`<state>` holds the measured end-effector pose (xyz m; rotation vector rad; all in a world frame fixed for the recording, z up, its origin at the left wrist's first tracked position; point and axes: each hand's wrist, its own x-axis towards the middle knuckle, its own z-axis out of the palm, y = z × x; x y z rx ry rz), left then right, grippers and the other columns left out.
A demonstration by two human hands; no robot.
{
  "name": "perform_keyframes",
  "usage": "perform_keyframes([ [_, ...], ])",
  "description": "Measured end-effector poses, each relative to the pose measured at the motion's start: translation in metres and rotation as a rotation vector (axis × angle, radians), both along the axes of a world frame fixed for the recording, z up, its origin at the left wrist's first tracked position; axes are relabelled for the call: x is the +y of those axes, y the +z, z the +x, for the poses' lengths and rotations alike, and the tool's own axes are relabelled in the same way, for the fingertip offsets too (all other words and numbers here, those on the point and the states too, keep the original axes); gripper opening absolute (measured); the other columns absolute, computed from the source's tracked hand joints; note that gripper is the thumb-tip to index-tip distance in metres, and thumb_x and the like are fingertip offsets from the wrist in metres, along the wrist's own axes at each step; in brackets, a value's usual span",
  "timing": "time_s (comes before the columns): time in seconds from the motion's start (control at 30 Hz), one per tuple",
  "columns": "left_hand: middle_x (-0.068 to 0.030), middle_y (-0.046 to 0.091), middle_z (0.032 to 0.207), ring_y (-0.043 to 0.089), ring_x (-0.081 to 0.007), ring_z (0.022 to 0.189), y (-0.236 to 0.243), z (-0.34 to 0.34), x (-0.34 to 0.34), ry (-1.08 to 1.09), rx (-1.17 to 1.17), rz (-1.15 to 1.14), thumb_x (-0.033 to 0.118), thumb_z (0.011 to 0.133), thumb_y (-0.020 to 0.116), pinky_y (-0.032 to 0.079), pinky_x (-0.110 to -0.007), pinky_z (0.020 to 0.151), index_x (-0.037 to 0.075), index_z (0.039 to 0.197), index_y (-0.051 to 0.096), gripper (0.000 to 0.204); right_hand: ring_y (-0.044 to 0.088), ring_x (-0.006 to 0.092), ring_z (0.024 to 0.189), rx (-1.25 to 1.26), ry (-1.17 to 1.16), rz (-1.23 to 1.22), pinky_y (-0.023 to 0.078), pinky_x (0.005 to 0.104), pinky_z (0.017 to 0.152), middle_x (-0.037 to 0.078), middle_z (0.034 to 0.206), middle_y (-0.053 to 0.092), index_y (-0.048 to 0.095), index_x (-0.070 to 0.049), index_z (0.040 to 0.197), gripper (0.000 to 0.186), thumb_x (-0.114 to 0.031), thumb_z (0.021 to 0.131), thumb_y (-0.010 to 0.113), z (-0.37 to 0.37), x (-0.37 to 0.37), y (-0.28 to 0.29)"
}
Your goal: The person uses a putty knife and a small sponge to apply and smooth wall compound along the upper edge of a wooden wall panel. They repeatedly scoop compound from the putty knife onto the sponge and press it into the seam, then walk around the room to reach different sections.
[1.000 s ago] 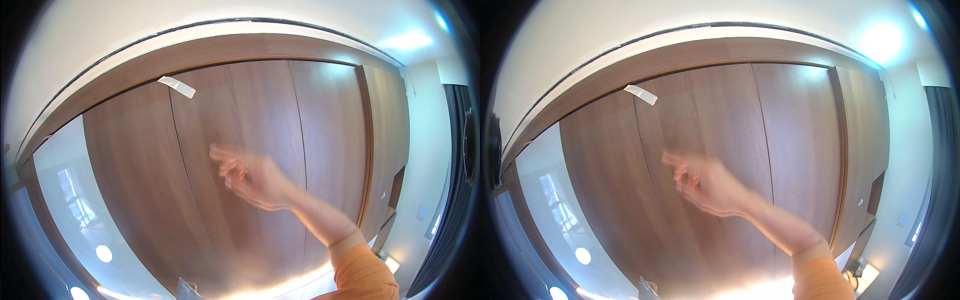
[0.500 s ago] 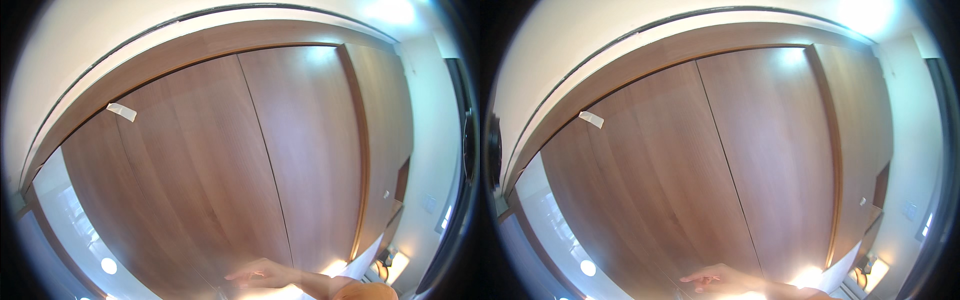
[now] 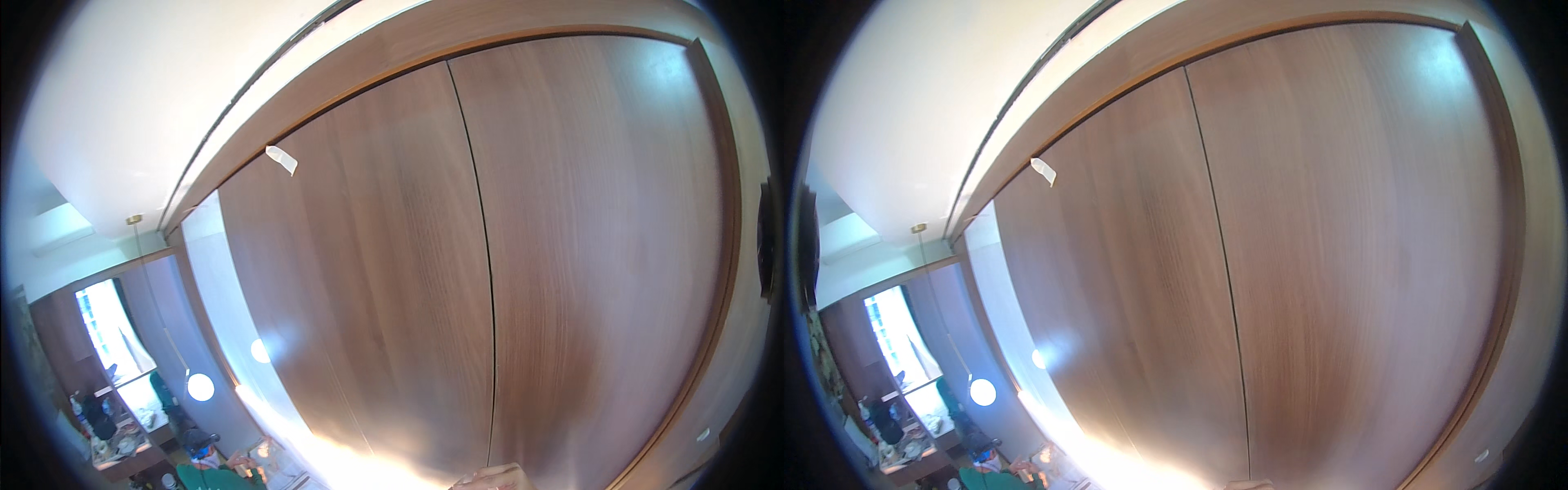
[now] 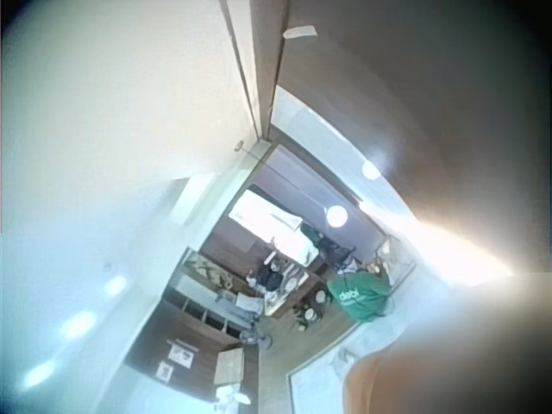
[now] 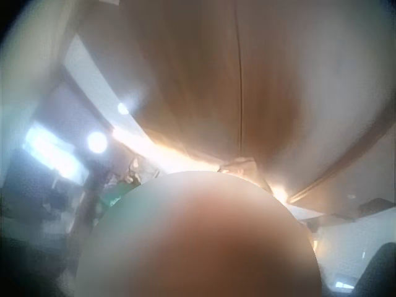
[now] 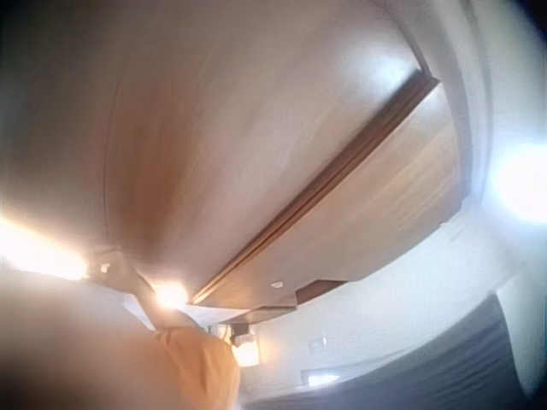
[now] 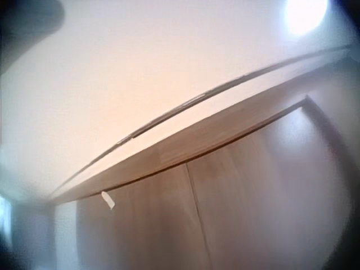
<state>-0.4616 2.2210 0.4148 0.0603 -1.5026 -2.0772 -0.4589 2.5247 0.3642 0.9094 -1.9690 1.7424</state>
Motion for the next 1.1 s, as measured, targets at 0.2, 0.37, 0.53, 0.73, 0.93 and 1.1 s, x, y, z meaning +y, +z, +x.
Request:
perform_keyframes([
  [0.2,-0.0072,0.067,0.107,0.064,-0.0195,0.090,0.011,0.044,0.026,0.141,0.004,-0.024,0.033,0.104,0.057,0.051,-0.031,0.073,0.005,0.134,0.055,0.041,0.070,0.0250,0.083,-0.020,-0.006,-0.035,0.056,0.0363,0.073,0.011,0.092,0.075,0.078,-0.006,0.086,0.005,-0.005,0.083,0.082,0.001,0.031,-0.013],
  [0.37,-0.0074,0.068,0.107,0.064,-0.0198,0.090,0.020,0.075,0.039,0.239,0.010,-0.069,0.034,0.104,0.057,0.051,-0.031,0.073,0.005,0.134,0.055,0.042,0.064,0.0185,0.082,-0.010,0.005,-0.168,0.051,0.0321,0.072,0.006,0.091,0.071,0.080,-0.006,0.097,0.015,-0.007,0.081,0.083,-0.002,0.045,-0.021],
  [0.53,-0.0076,0.068,0.108,0.064,-0.0201,0.091,0.026,0.095,0.046,0.313,-0.001,-0.101,0.034,0.104,0.056,0.052,-0.032,0.073,0.005,0.135,0.055,0.042,0.058,0.0147,0.078,-0.078,-0.001,-0.239,0.045,0.0298,0.067,0.003,0.086,0.065,0.084,-0.007,0.094,0.019,-0.005,0.075,0.083,0.000,0.054,-0.022],
  [0.73,-0.0078,0.068,0.108,0.065,-0.0204,0.091,0.032,0.110,0.049,0.385,-0.004,-0.118,0.034,0.104,0.056,0.052,-0.033,0.073,0.006,0.135,0.054,0.042,0.061,0.0151,0.078,-0.096,-0.070,-0.241,0.048,0.0307,0.067,0.004,0.084,0.066,0.082,-0.005,0.088,0.013,-0.005,0.075,0.084,-0.009,0.054,-0.037],
  [0.93,-0.0080,0.068,0.109,0.065,-0.0208,0.091,0.034,0.120,0.048,0.446,-0.020,-0.122,0.034,0.105,0.056,0.052,-0.033,0.073,0.006,0.135,0.054,0.042,0.061,0.0154,0.073,-0.054,-0.086,-0.220,0.047,0.0297,0.065,0.005,0.080,0.066,0.081,-0.005,0.080,0.011,-0.002,0.072,0.087,-0.017,0.055,-0.051],
  [1.1,-0.0081,0.068,0.110,0.065,-0.0210,0.091,0.039,0.129,0.048,0.491,-0.034,-0.136,0.034,0.105,0.055,0.052,-0.034,0.073,0.006,0.135,0.054,0.042,0.061,0.0154,0.073,-0.068,-0.057,-0.206,0.047,0.0301,0.065,0.005,0.080,0.066,0.079,-0.005,0.078,0.011,-0.002,0.073,0.088,-0.023,0.045,-0.047],
])
